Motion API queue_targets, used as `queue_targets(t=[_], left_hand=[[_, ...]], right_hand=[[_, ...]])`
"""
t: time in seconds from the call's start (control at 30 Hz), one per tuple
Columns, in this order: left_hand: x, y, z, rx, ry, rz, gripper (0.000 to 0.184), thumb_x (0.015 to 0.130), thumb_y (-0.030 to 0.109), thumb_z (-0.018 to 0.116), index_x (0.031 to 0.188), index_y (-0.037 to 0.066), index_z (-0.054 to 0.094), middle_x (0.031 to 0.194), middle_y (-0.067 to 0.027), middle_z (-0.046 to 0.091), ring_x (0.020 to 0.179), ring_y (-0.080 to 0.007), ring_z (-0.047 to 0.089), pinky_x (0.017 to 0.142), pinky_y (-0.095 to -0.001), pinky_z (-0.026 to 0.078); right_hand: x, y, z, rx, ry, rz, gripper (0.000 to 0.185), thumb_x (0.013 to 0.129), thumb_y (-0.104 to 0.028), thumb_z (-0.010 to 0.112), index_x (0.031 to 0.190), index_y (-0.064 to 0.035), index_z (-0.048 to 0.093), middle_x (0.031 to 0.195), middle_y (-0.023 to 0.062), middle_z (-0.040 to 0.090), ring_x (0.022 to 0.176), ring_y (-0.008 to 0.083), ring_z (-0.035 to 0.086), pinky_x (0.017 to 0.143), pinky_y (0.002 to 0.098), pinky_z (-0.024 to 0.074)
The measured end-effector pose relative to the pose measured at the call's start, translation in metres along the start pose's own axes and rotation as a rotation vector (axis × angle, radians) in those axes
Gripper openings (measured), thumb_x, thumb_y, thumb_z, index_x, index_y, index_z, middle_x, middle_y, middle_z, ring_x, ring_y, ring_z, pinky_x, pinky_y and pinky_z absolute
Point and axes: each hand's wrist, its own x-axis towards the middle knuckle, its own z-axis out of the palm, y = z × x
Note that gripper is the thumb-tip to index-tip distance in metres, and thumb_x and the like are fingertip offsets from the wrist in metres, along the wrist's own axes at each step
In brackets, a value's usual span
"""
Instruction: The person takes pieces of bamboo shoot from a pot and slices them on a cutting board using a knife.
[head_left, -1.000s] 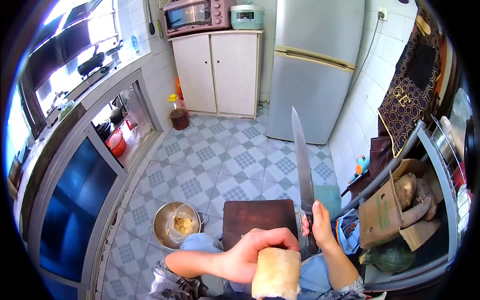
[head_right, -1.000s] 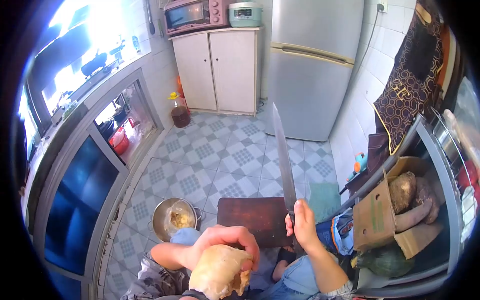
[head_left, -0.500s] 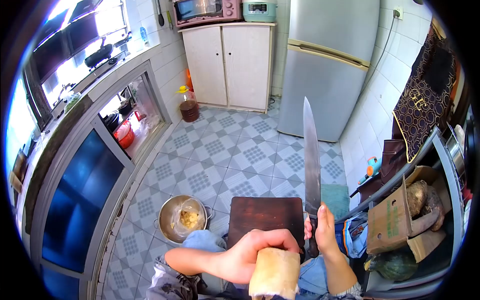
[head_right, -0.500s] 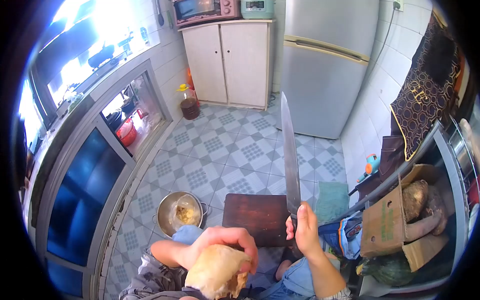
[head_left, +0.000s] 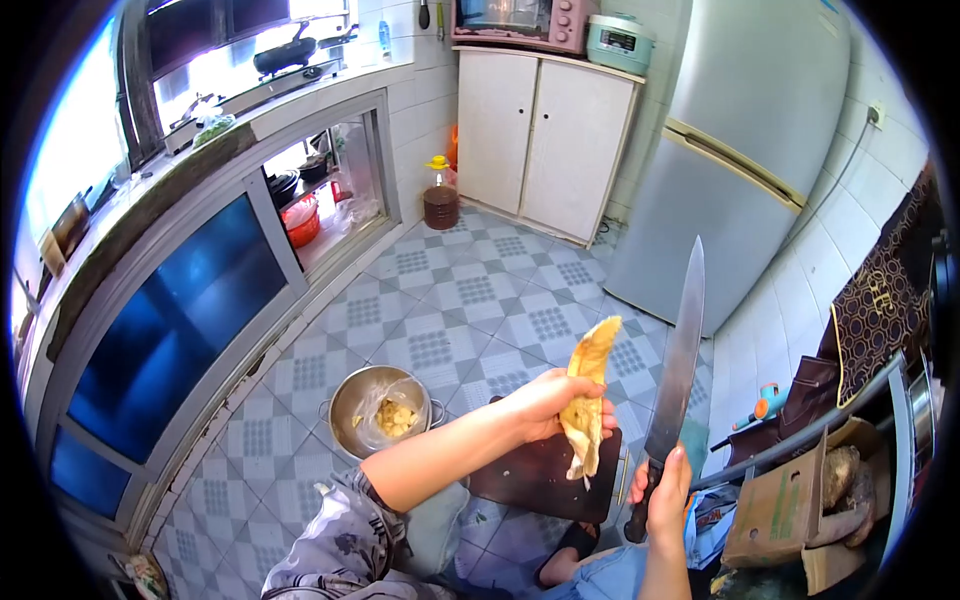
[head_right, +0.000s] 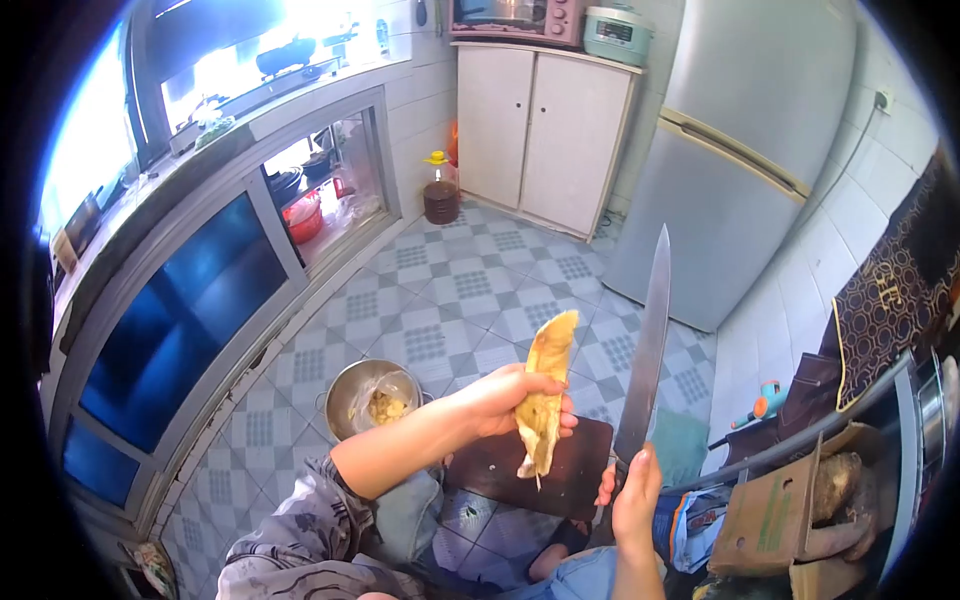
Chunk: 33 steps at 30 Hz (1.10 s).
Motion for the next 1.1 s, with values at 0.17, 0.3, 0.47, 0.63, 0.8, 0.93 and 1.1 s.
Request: queue_targets(t=[0.17, 0.3, 0.47, 0.63, 0.8, 0.93, 1.1], left_hand=[[0.007, 0.004, -0.021, -0.053, 0.064, 0.001, 0.021, 0.09, 0.015, 0.055, 0.104, 0.001, 0.047, 0.079, -0.0091, 0.056, 0.066, -0.0186, 0.058, 0.066, -0.0384, 0.057], [-0.001, 0.015, -0.019, 0.048, 0.075, 0.086, 0.038, 0.093, 0.041, 0.05, 0.103, 0.004, 0.047, 0.074, -0.0058, 0.054, 0.059, -0.0142, 0.054, 0.051, -0.03, 0.051], [-0.002, 0.019, -0.018, 0.186, 0.119, 0.191, 0.052, 0.094, 0.055, 0.038, 0.099, 0.004, 0.048, 0.067, -0.0035, 0.051, 0.052, -0.0123, 0.049, 0.046, -0.0259, 0.044], [-0.002, 0.02, -0.017, 0.177, 0.161, 0.224, 0.054, 0.093, 0.057, 0.035, 0.094, 0.005, 0.049, 0.063, -0.0032, 0.05, 0.048, -0.0118, 0.046, 0.044, -0.0253, 0.04], [-0.003, 0.019, -0.016, 0.195, 0.244, 0.296, 0.054, 0.093, 0.056, 0.038, 0.088, 0.004, 0.05, 0.06, -0.0041, 0.05, 0.046, -0.0119, 0.045, 0.042, -0.0249, 0.038], [-0.003, 0.019, -0.012, 0.26, 0.297, 0.343, 0.053, 0.093, 0.054, 0.038, 0.084, 0.003, 0.051, 0.057, -0.0043, 0.05, 0.043, -0.012, 0.045, 0.039, -0.0249, 0.037], [-0.007, 0.02, -0.008, 0.282, 0.304, 0.392, 0.052, 0.094, 0.05, 0.039, 0.079, 0.002, 0.052, 0.053, -0.0057, 0.05, 0.038, -0.0122, 0.043, 0.037, -0.0251, 0.036]], right_hand=[[-0.004, 0.004, -0.005, -0.229, -0.015, -0.127, 0.04, 0.1, -0.039, 0.029, 0.085, -0.0045, 0.044, 0.053, 0.0026, 0.044, 0.04, 0.0092, 0.043, 0.038, 0.0221, 0.0351], [-0.008, 0.002, -0.003, -0.512, -0.016, -0.204, 0.037, 0.099, -0.033, 0.035, 0.08, -0.0022, 0.045, 0.05, 0.0044, 0.046, 0.043, 0.0123, 0.047, 0.041, 0.027, 0.0341], [-0.009, 0.002, -0.005, -0.612, -0.027, -0.224, 0.034, 0.098, -0.029, 0.037, 0.081, -0.0011, 0.047, 0.051, 0.0068, 0.048, 0.045, 0.0164, 0.051, 0.045, 0.0319, 0.0363], [-0.012, 0.0, -0.005, -0.614, -0.037, -0.206, 0.03, 0.097, -0.026, 0.039, 0.083, -0.001, 0.048, 0.051, 0.0068, 0.049, 0.046, 0.0167, 0.052, 0.046, 0.031, 0.0376], [-0.017, -0.001, -0.006, -0.598, -0.047, -0.162, 0.029, 0.096, -0.026, 0.044, 0.088, -0.0001, 0.052, 0.054, 0.0067, 0.051, 0.048, 0.0164, 0.052, 0.047, 0.0309, 0.0397], [-0.018, 0.0, -0.006, -0.616, -0.04, -0.158, 0.03, 0.097, -0.027, 0.043, 0.089, -0.0001, 0.052, 0.056, 0.0087, 0.053, 0.05, 0.0199, 0.057, 0.049, 0.0323, 0.0427], [-0.018, 0.0, -0.007, -0.629, -0.06, -0.123, 0.031, 0.096, -0.029, 0.044, 0.089, -0.0003, 0.052, 0.056, 0.0104, 0.053, 0.051, 0.0238, 0.058, 0.05, 0.0339, 0.0432]])
